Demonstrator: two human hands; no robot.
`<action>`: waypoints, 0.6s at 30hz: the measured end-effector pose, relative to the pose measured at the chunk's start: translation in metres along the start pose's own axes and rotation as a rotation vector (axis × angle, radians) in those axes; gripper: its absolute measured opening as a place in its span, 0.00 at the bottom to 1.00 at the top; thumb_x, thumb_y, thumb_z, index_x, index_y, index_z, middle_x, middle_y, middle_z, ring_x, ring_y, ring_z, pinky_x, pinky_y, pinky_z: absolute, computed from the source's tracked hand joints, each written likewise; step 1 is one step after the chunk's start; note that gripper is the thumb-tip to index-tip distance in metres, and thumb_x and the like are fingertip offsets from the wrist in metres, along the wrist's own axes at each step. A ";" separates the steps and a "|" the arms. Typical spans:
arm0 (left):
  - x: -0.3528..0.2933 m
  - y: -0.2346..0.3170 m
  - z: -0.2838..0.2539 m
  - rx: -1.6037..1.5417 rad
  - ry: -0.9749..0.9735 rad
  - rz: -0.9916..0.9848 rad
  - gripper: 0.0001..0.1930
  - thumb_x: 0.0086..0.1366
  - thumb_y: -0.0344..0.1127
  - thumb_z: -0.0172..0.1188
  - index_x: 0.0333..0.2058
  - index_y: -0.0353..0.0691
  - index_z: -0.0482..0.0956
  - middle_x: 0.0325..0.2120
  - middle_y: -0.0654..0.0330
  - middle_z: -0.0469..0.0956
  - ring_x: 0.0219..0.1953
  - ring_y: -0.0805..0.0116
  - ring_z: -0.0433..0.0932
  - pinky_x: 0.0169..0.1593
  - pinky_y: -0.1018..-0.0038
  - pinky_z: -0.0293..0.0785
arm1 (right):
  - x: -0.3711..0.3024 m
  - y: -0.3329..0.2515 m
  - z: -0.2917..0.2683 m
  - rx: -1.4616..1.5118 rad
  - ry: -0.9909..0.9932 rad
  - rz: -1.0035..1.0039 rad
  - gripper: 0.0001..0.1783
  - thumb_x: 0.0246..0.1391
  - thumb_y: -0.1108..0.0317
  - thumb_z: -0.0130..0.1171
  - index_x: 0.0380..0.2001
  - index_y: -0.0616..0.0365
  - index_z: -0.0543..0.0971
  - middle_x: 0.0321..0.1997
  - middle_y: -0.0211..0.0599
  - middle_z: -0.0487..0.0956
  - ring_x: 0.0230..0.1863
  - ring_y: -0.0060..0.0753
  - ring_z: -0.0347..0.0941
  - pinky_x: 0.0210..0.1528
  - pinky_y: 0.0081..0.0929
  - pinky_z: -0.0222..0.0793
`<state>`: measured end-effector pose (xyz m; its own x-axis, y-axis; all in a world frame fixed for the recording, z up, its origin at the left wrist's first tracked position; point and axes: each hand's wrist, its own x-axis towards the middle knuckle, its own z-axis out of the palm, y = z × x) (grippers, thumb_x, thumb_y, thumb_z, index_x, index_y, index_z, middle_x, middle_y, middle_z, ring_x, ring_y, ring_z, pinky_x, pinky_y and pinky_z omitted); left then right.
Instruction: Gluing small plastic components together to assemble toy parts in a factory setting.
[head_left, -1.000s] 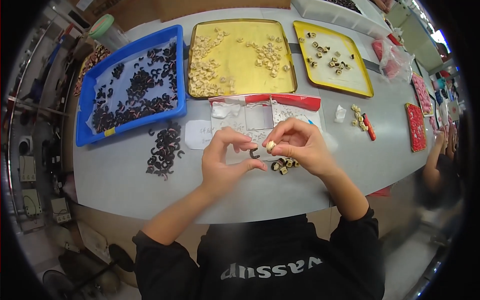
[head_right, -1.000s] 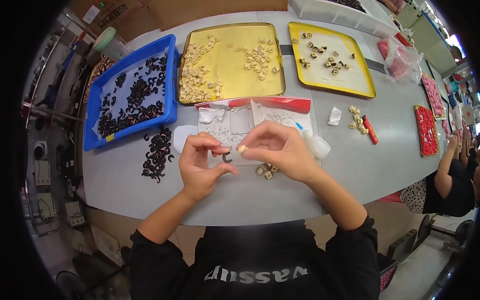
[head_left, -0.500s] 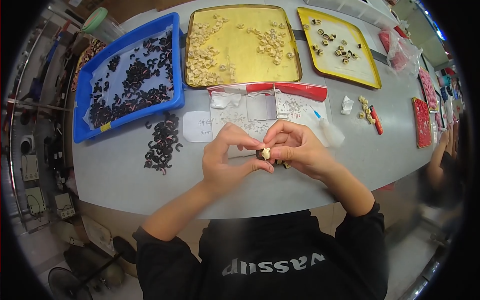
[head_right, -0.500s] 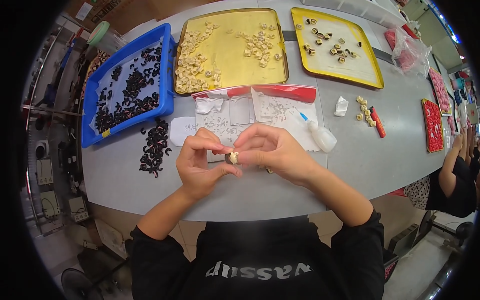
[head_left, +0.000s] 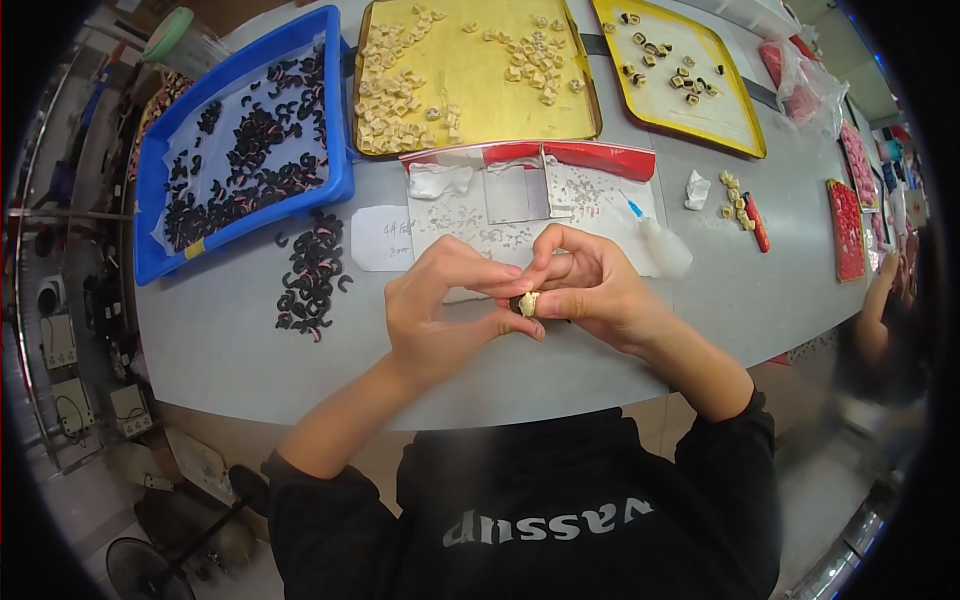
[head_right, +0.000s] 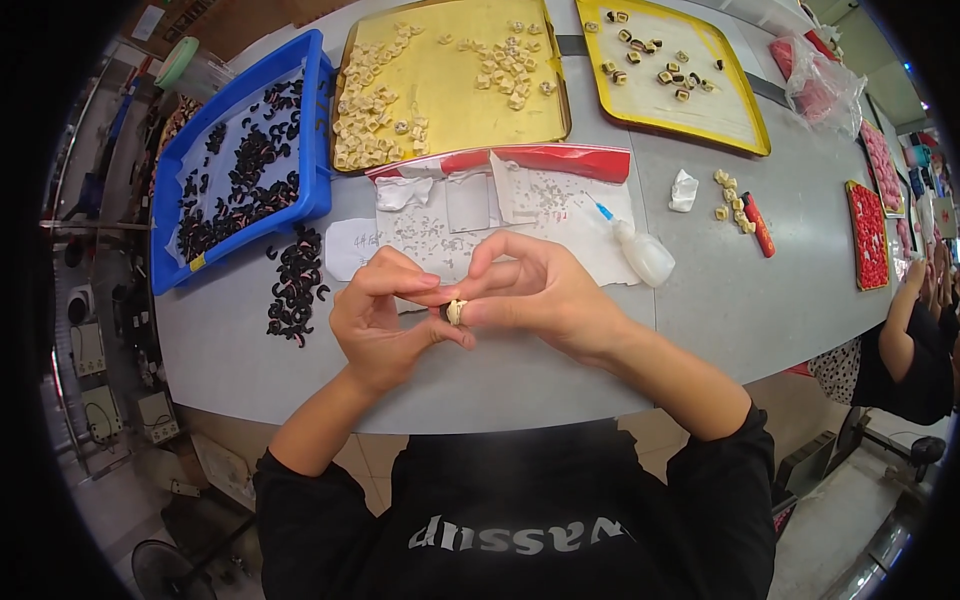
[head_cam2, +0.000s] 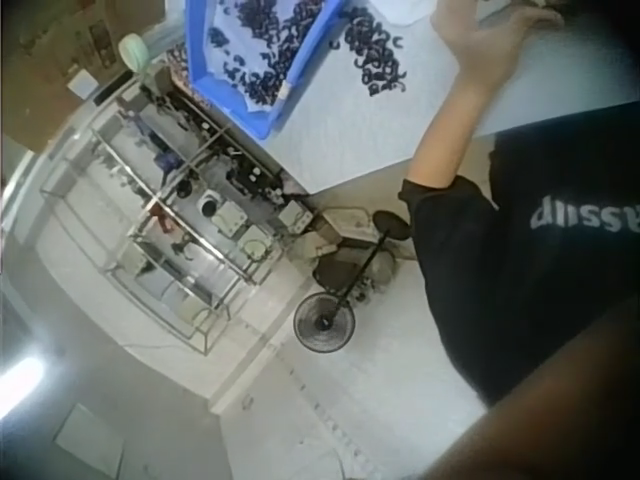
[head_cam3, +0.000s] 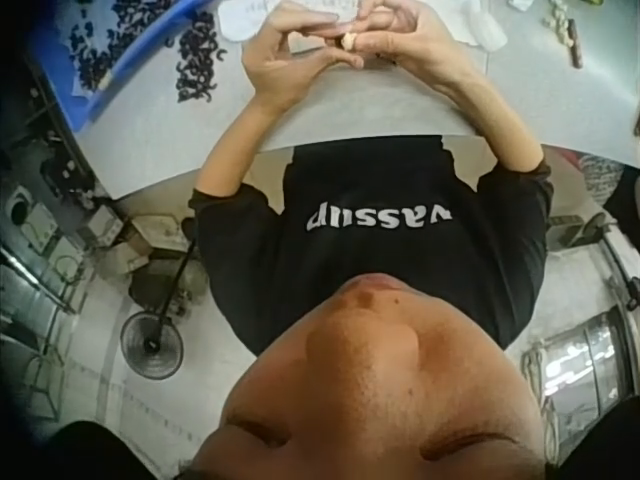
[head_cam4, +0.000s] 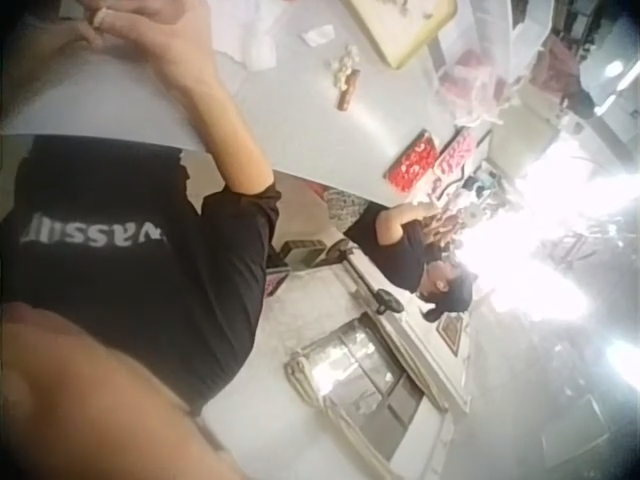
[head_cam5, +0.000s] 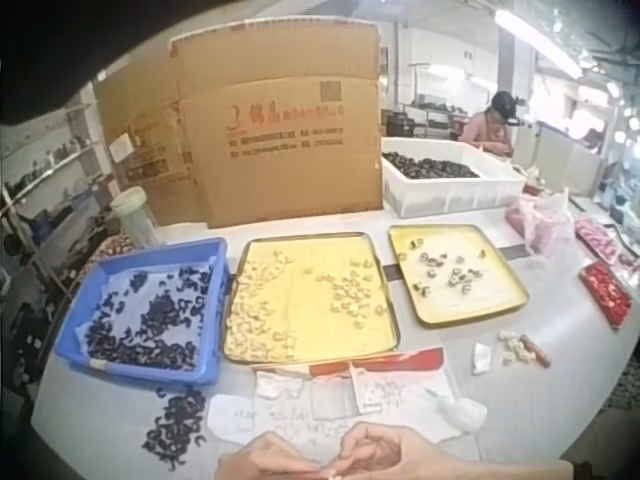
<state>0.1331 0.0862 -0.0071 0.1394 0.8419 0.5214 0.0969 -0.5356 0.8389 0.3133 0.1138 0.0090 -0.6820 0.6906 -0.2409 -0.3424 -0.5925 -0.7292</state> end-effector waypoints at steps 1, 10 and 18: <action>0.000 0.000 0.000 0.002 0.003 0.001 0.23 0.34 0.23 0.72 0.33 0.37 0.72 0.24 0.60 0.76 0.27 0.73 0.71 0.32 0.81 0.66 | 0.000 0.000 0.000 0.002 0.001 0.002 0.15 0.43 0.81 0.58 0.34 0.58 0.65 0.36 0.42 0.77 0.42 0.29 0.72 0.41 0.25 0.67; 0.000 0.000 0.000 0.017 -0.017 0.055 0.23 0.35 0.25 0.73 0.32 0.38 0.72 0.25 0.61 0.77 0.27 0.73 0.70 0.31 0.80 0.65 | 0.000 0.006 -0.002 0.067 -0.030 -0.035 0.18 0.43 0.83 0.57 0.29 0.54 0.60 0.35 0.46 0.77 0.32 0.27 0.72 0.40 0.28 0.68; -0.002 0.002 0.003 -0.010 -0.009 0.032 0.22 0.35 0.27 0.73 0.31 0.39 0.73 0.24 0.63 0.77 0.26 0.73 0.69 0.31 0.80 0.64 | -0.001 0.008 0.000 0.111 -0.055 -0.053 0.21 0.42 0.85 0.57 0.29 0.52 0.57 0.31 0.43 0.77 0.30 0.35 0.72 0.34 0.31 0.69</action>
<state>0.1356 0.0827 -0.0068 0.1513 0.8237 0.5464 0.0829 -0.5614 0.8234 0.3112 0.1086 0.0035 -0.6944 0.7002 -0.1657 -0.4464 -0.5998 -0.6641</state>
